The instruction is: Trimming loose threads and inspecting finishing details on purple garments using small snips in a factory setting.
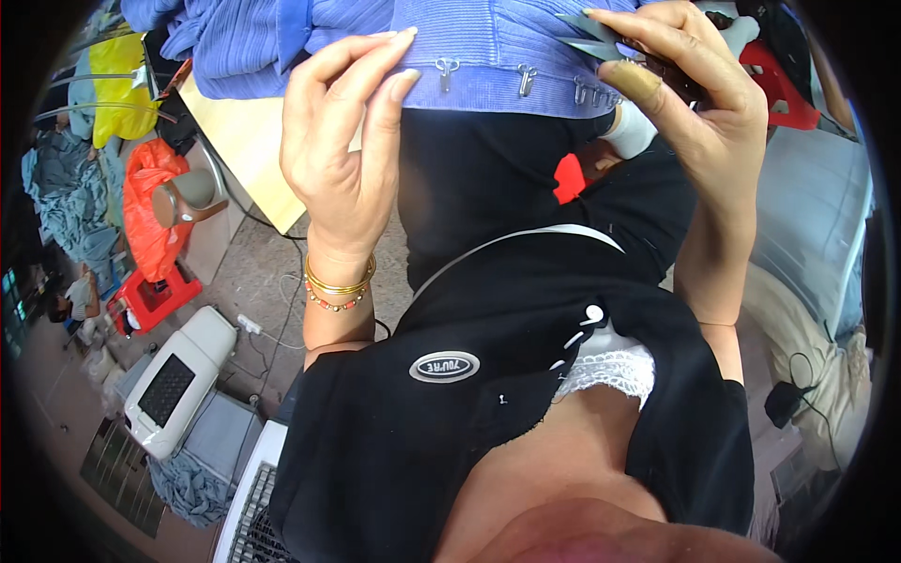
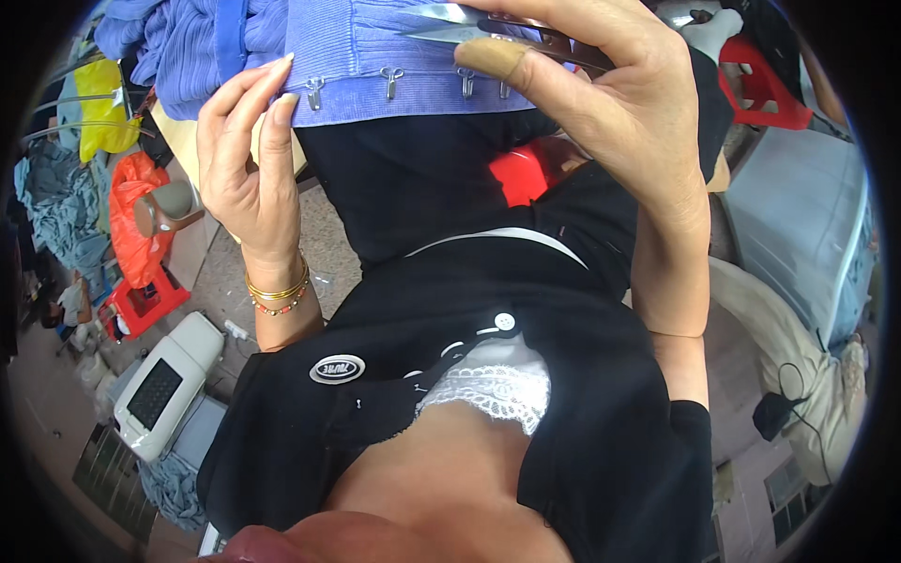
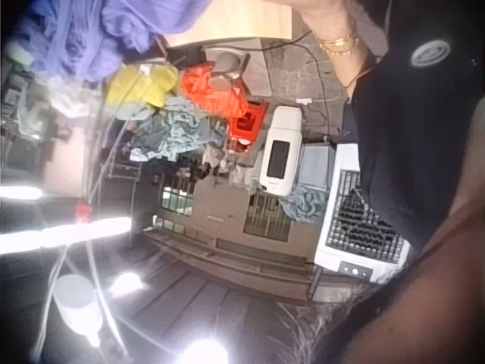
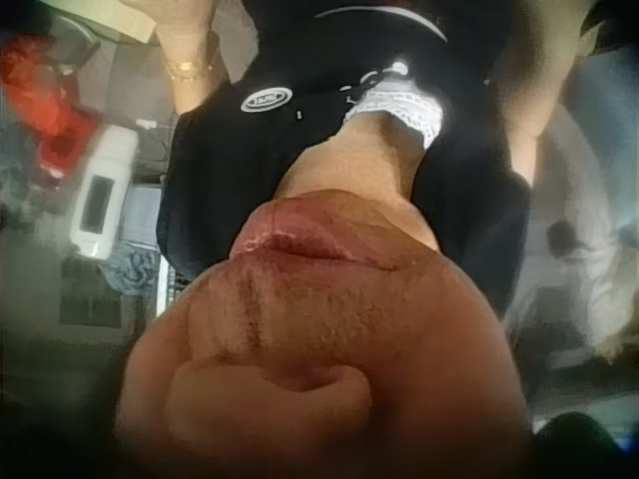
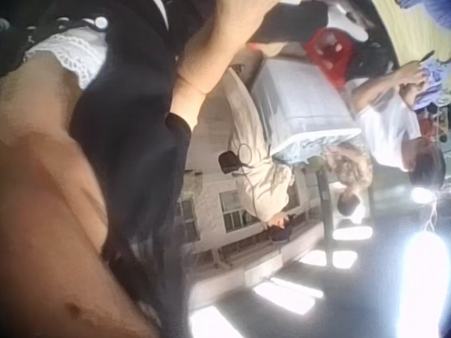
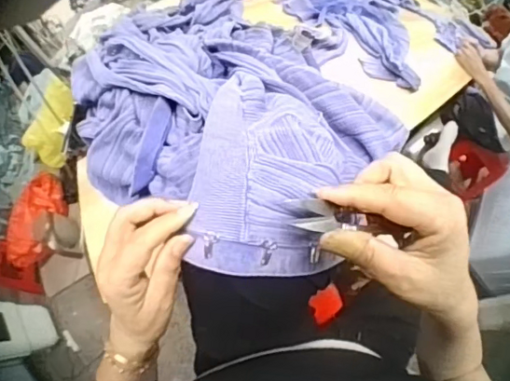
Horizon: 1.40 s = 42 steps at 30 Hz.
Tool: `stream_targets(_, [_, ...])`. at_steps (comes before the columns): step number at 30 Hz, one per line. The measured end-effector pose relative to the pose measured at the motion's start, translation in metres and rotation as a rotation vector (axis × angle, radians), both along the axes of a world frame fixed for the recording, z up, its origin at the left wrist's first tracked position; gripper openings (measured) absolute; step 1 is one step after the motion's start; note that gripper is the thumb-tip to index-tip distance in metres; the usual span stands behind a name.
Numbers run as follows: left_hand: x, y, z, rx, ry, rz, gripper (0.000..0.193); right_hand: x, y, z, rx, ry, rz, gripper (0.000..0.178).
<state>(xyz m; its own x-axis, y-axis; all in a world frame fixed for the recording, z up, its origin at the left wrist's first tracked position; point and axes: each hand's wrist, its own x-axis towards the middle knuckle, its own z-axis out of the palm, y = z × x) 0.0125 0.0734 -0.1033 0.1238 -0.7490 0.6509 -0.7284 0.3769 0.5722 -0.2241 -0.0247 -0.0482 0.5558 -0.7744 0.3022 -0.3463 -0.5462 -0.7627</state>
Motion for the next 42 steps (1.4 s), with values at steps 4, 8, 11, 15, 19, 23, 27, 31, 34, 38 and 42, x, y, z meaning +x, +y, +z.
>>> stream_targets(4, [0.002, 0.000, 0.000, -0.024, 0.021, -0.016, 0.024, 0.005, 0.006, 0.015, 0.058, 0.023, 0.023, 0.036])
stream_targets(8, [0.006, -0.007, -0.011, -0.177, -0.102, 0.013, 0.018, 0.006, 0.007, 0.013, 0.081, 0.021, 0.032, 0.036])
stream_targets(11, [0.006, -0.013, -0.006, -0.138, -0.137, 0.027, 0.010, -0.002, -0.004, -0.006, -0.057, -0.048, 0.084, 0.035])
stream_targets(15, [0.003, -0.017, -0.008, -0.125, 0.019, -0.013, 0.005, -0.005, 0.006, 0.010, 0.093, -0.014, 0.006, 0.036])
stream_targets(19, [0.009, -0.011, -0.004, -0.091, 0.035, -0.015, 0.004, -0.004, 0.006, 0.005, 0.091, -0.035, 0.028, 0.035])
stream_targets(23, [0.008, -0.011, 0.004, -0.073, -0.064, -0.020, 0.004, 0.001, 0.006, 0.014, 0.043, -0.050, 0.091, 0.034])
stream_targets(27, [0.010, -0.011, 0.010, -0.038, -0.128, -0.037, 0.003, 0.016, 0.000, 0.019, -0.048, -0.059, 0.245, 0.031])
stream_targets(31, [0.017, -0.008, 0.011, 0.107, 0.072, -0.152, 0.008, 0.029, 0.001, 0.023, -0.100, 0.022, 0.257, 0.028])
stream_targets(34, [0.026, -0.009, 0.013, 0.197, 0.197, -0.306, 0.016, 0.033, 0.001, 0.023, -0.132, 0.062, 0.232, 0.025])
stream_targets(38, [0.028, -0.006, 0.012, 0.263, 0.432, -0.389, 0.017, 0.036, 0.001, 0.027, -0.127, 0.077, 0.250, 0.025])
stream_targets(42, [0.032, -0.007, 0.006, 0.225, 0.409, -0.422, 0.019, 0.038, 0.001, 0.028, -0.133, 0.073, 0.260, 0.024])
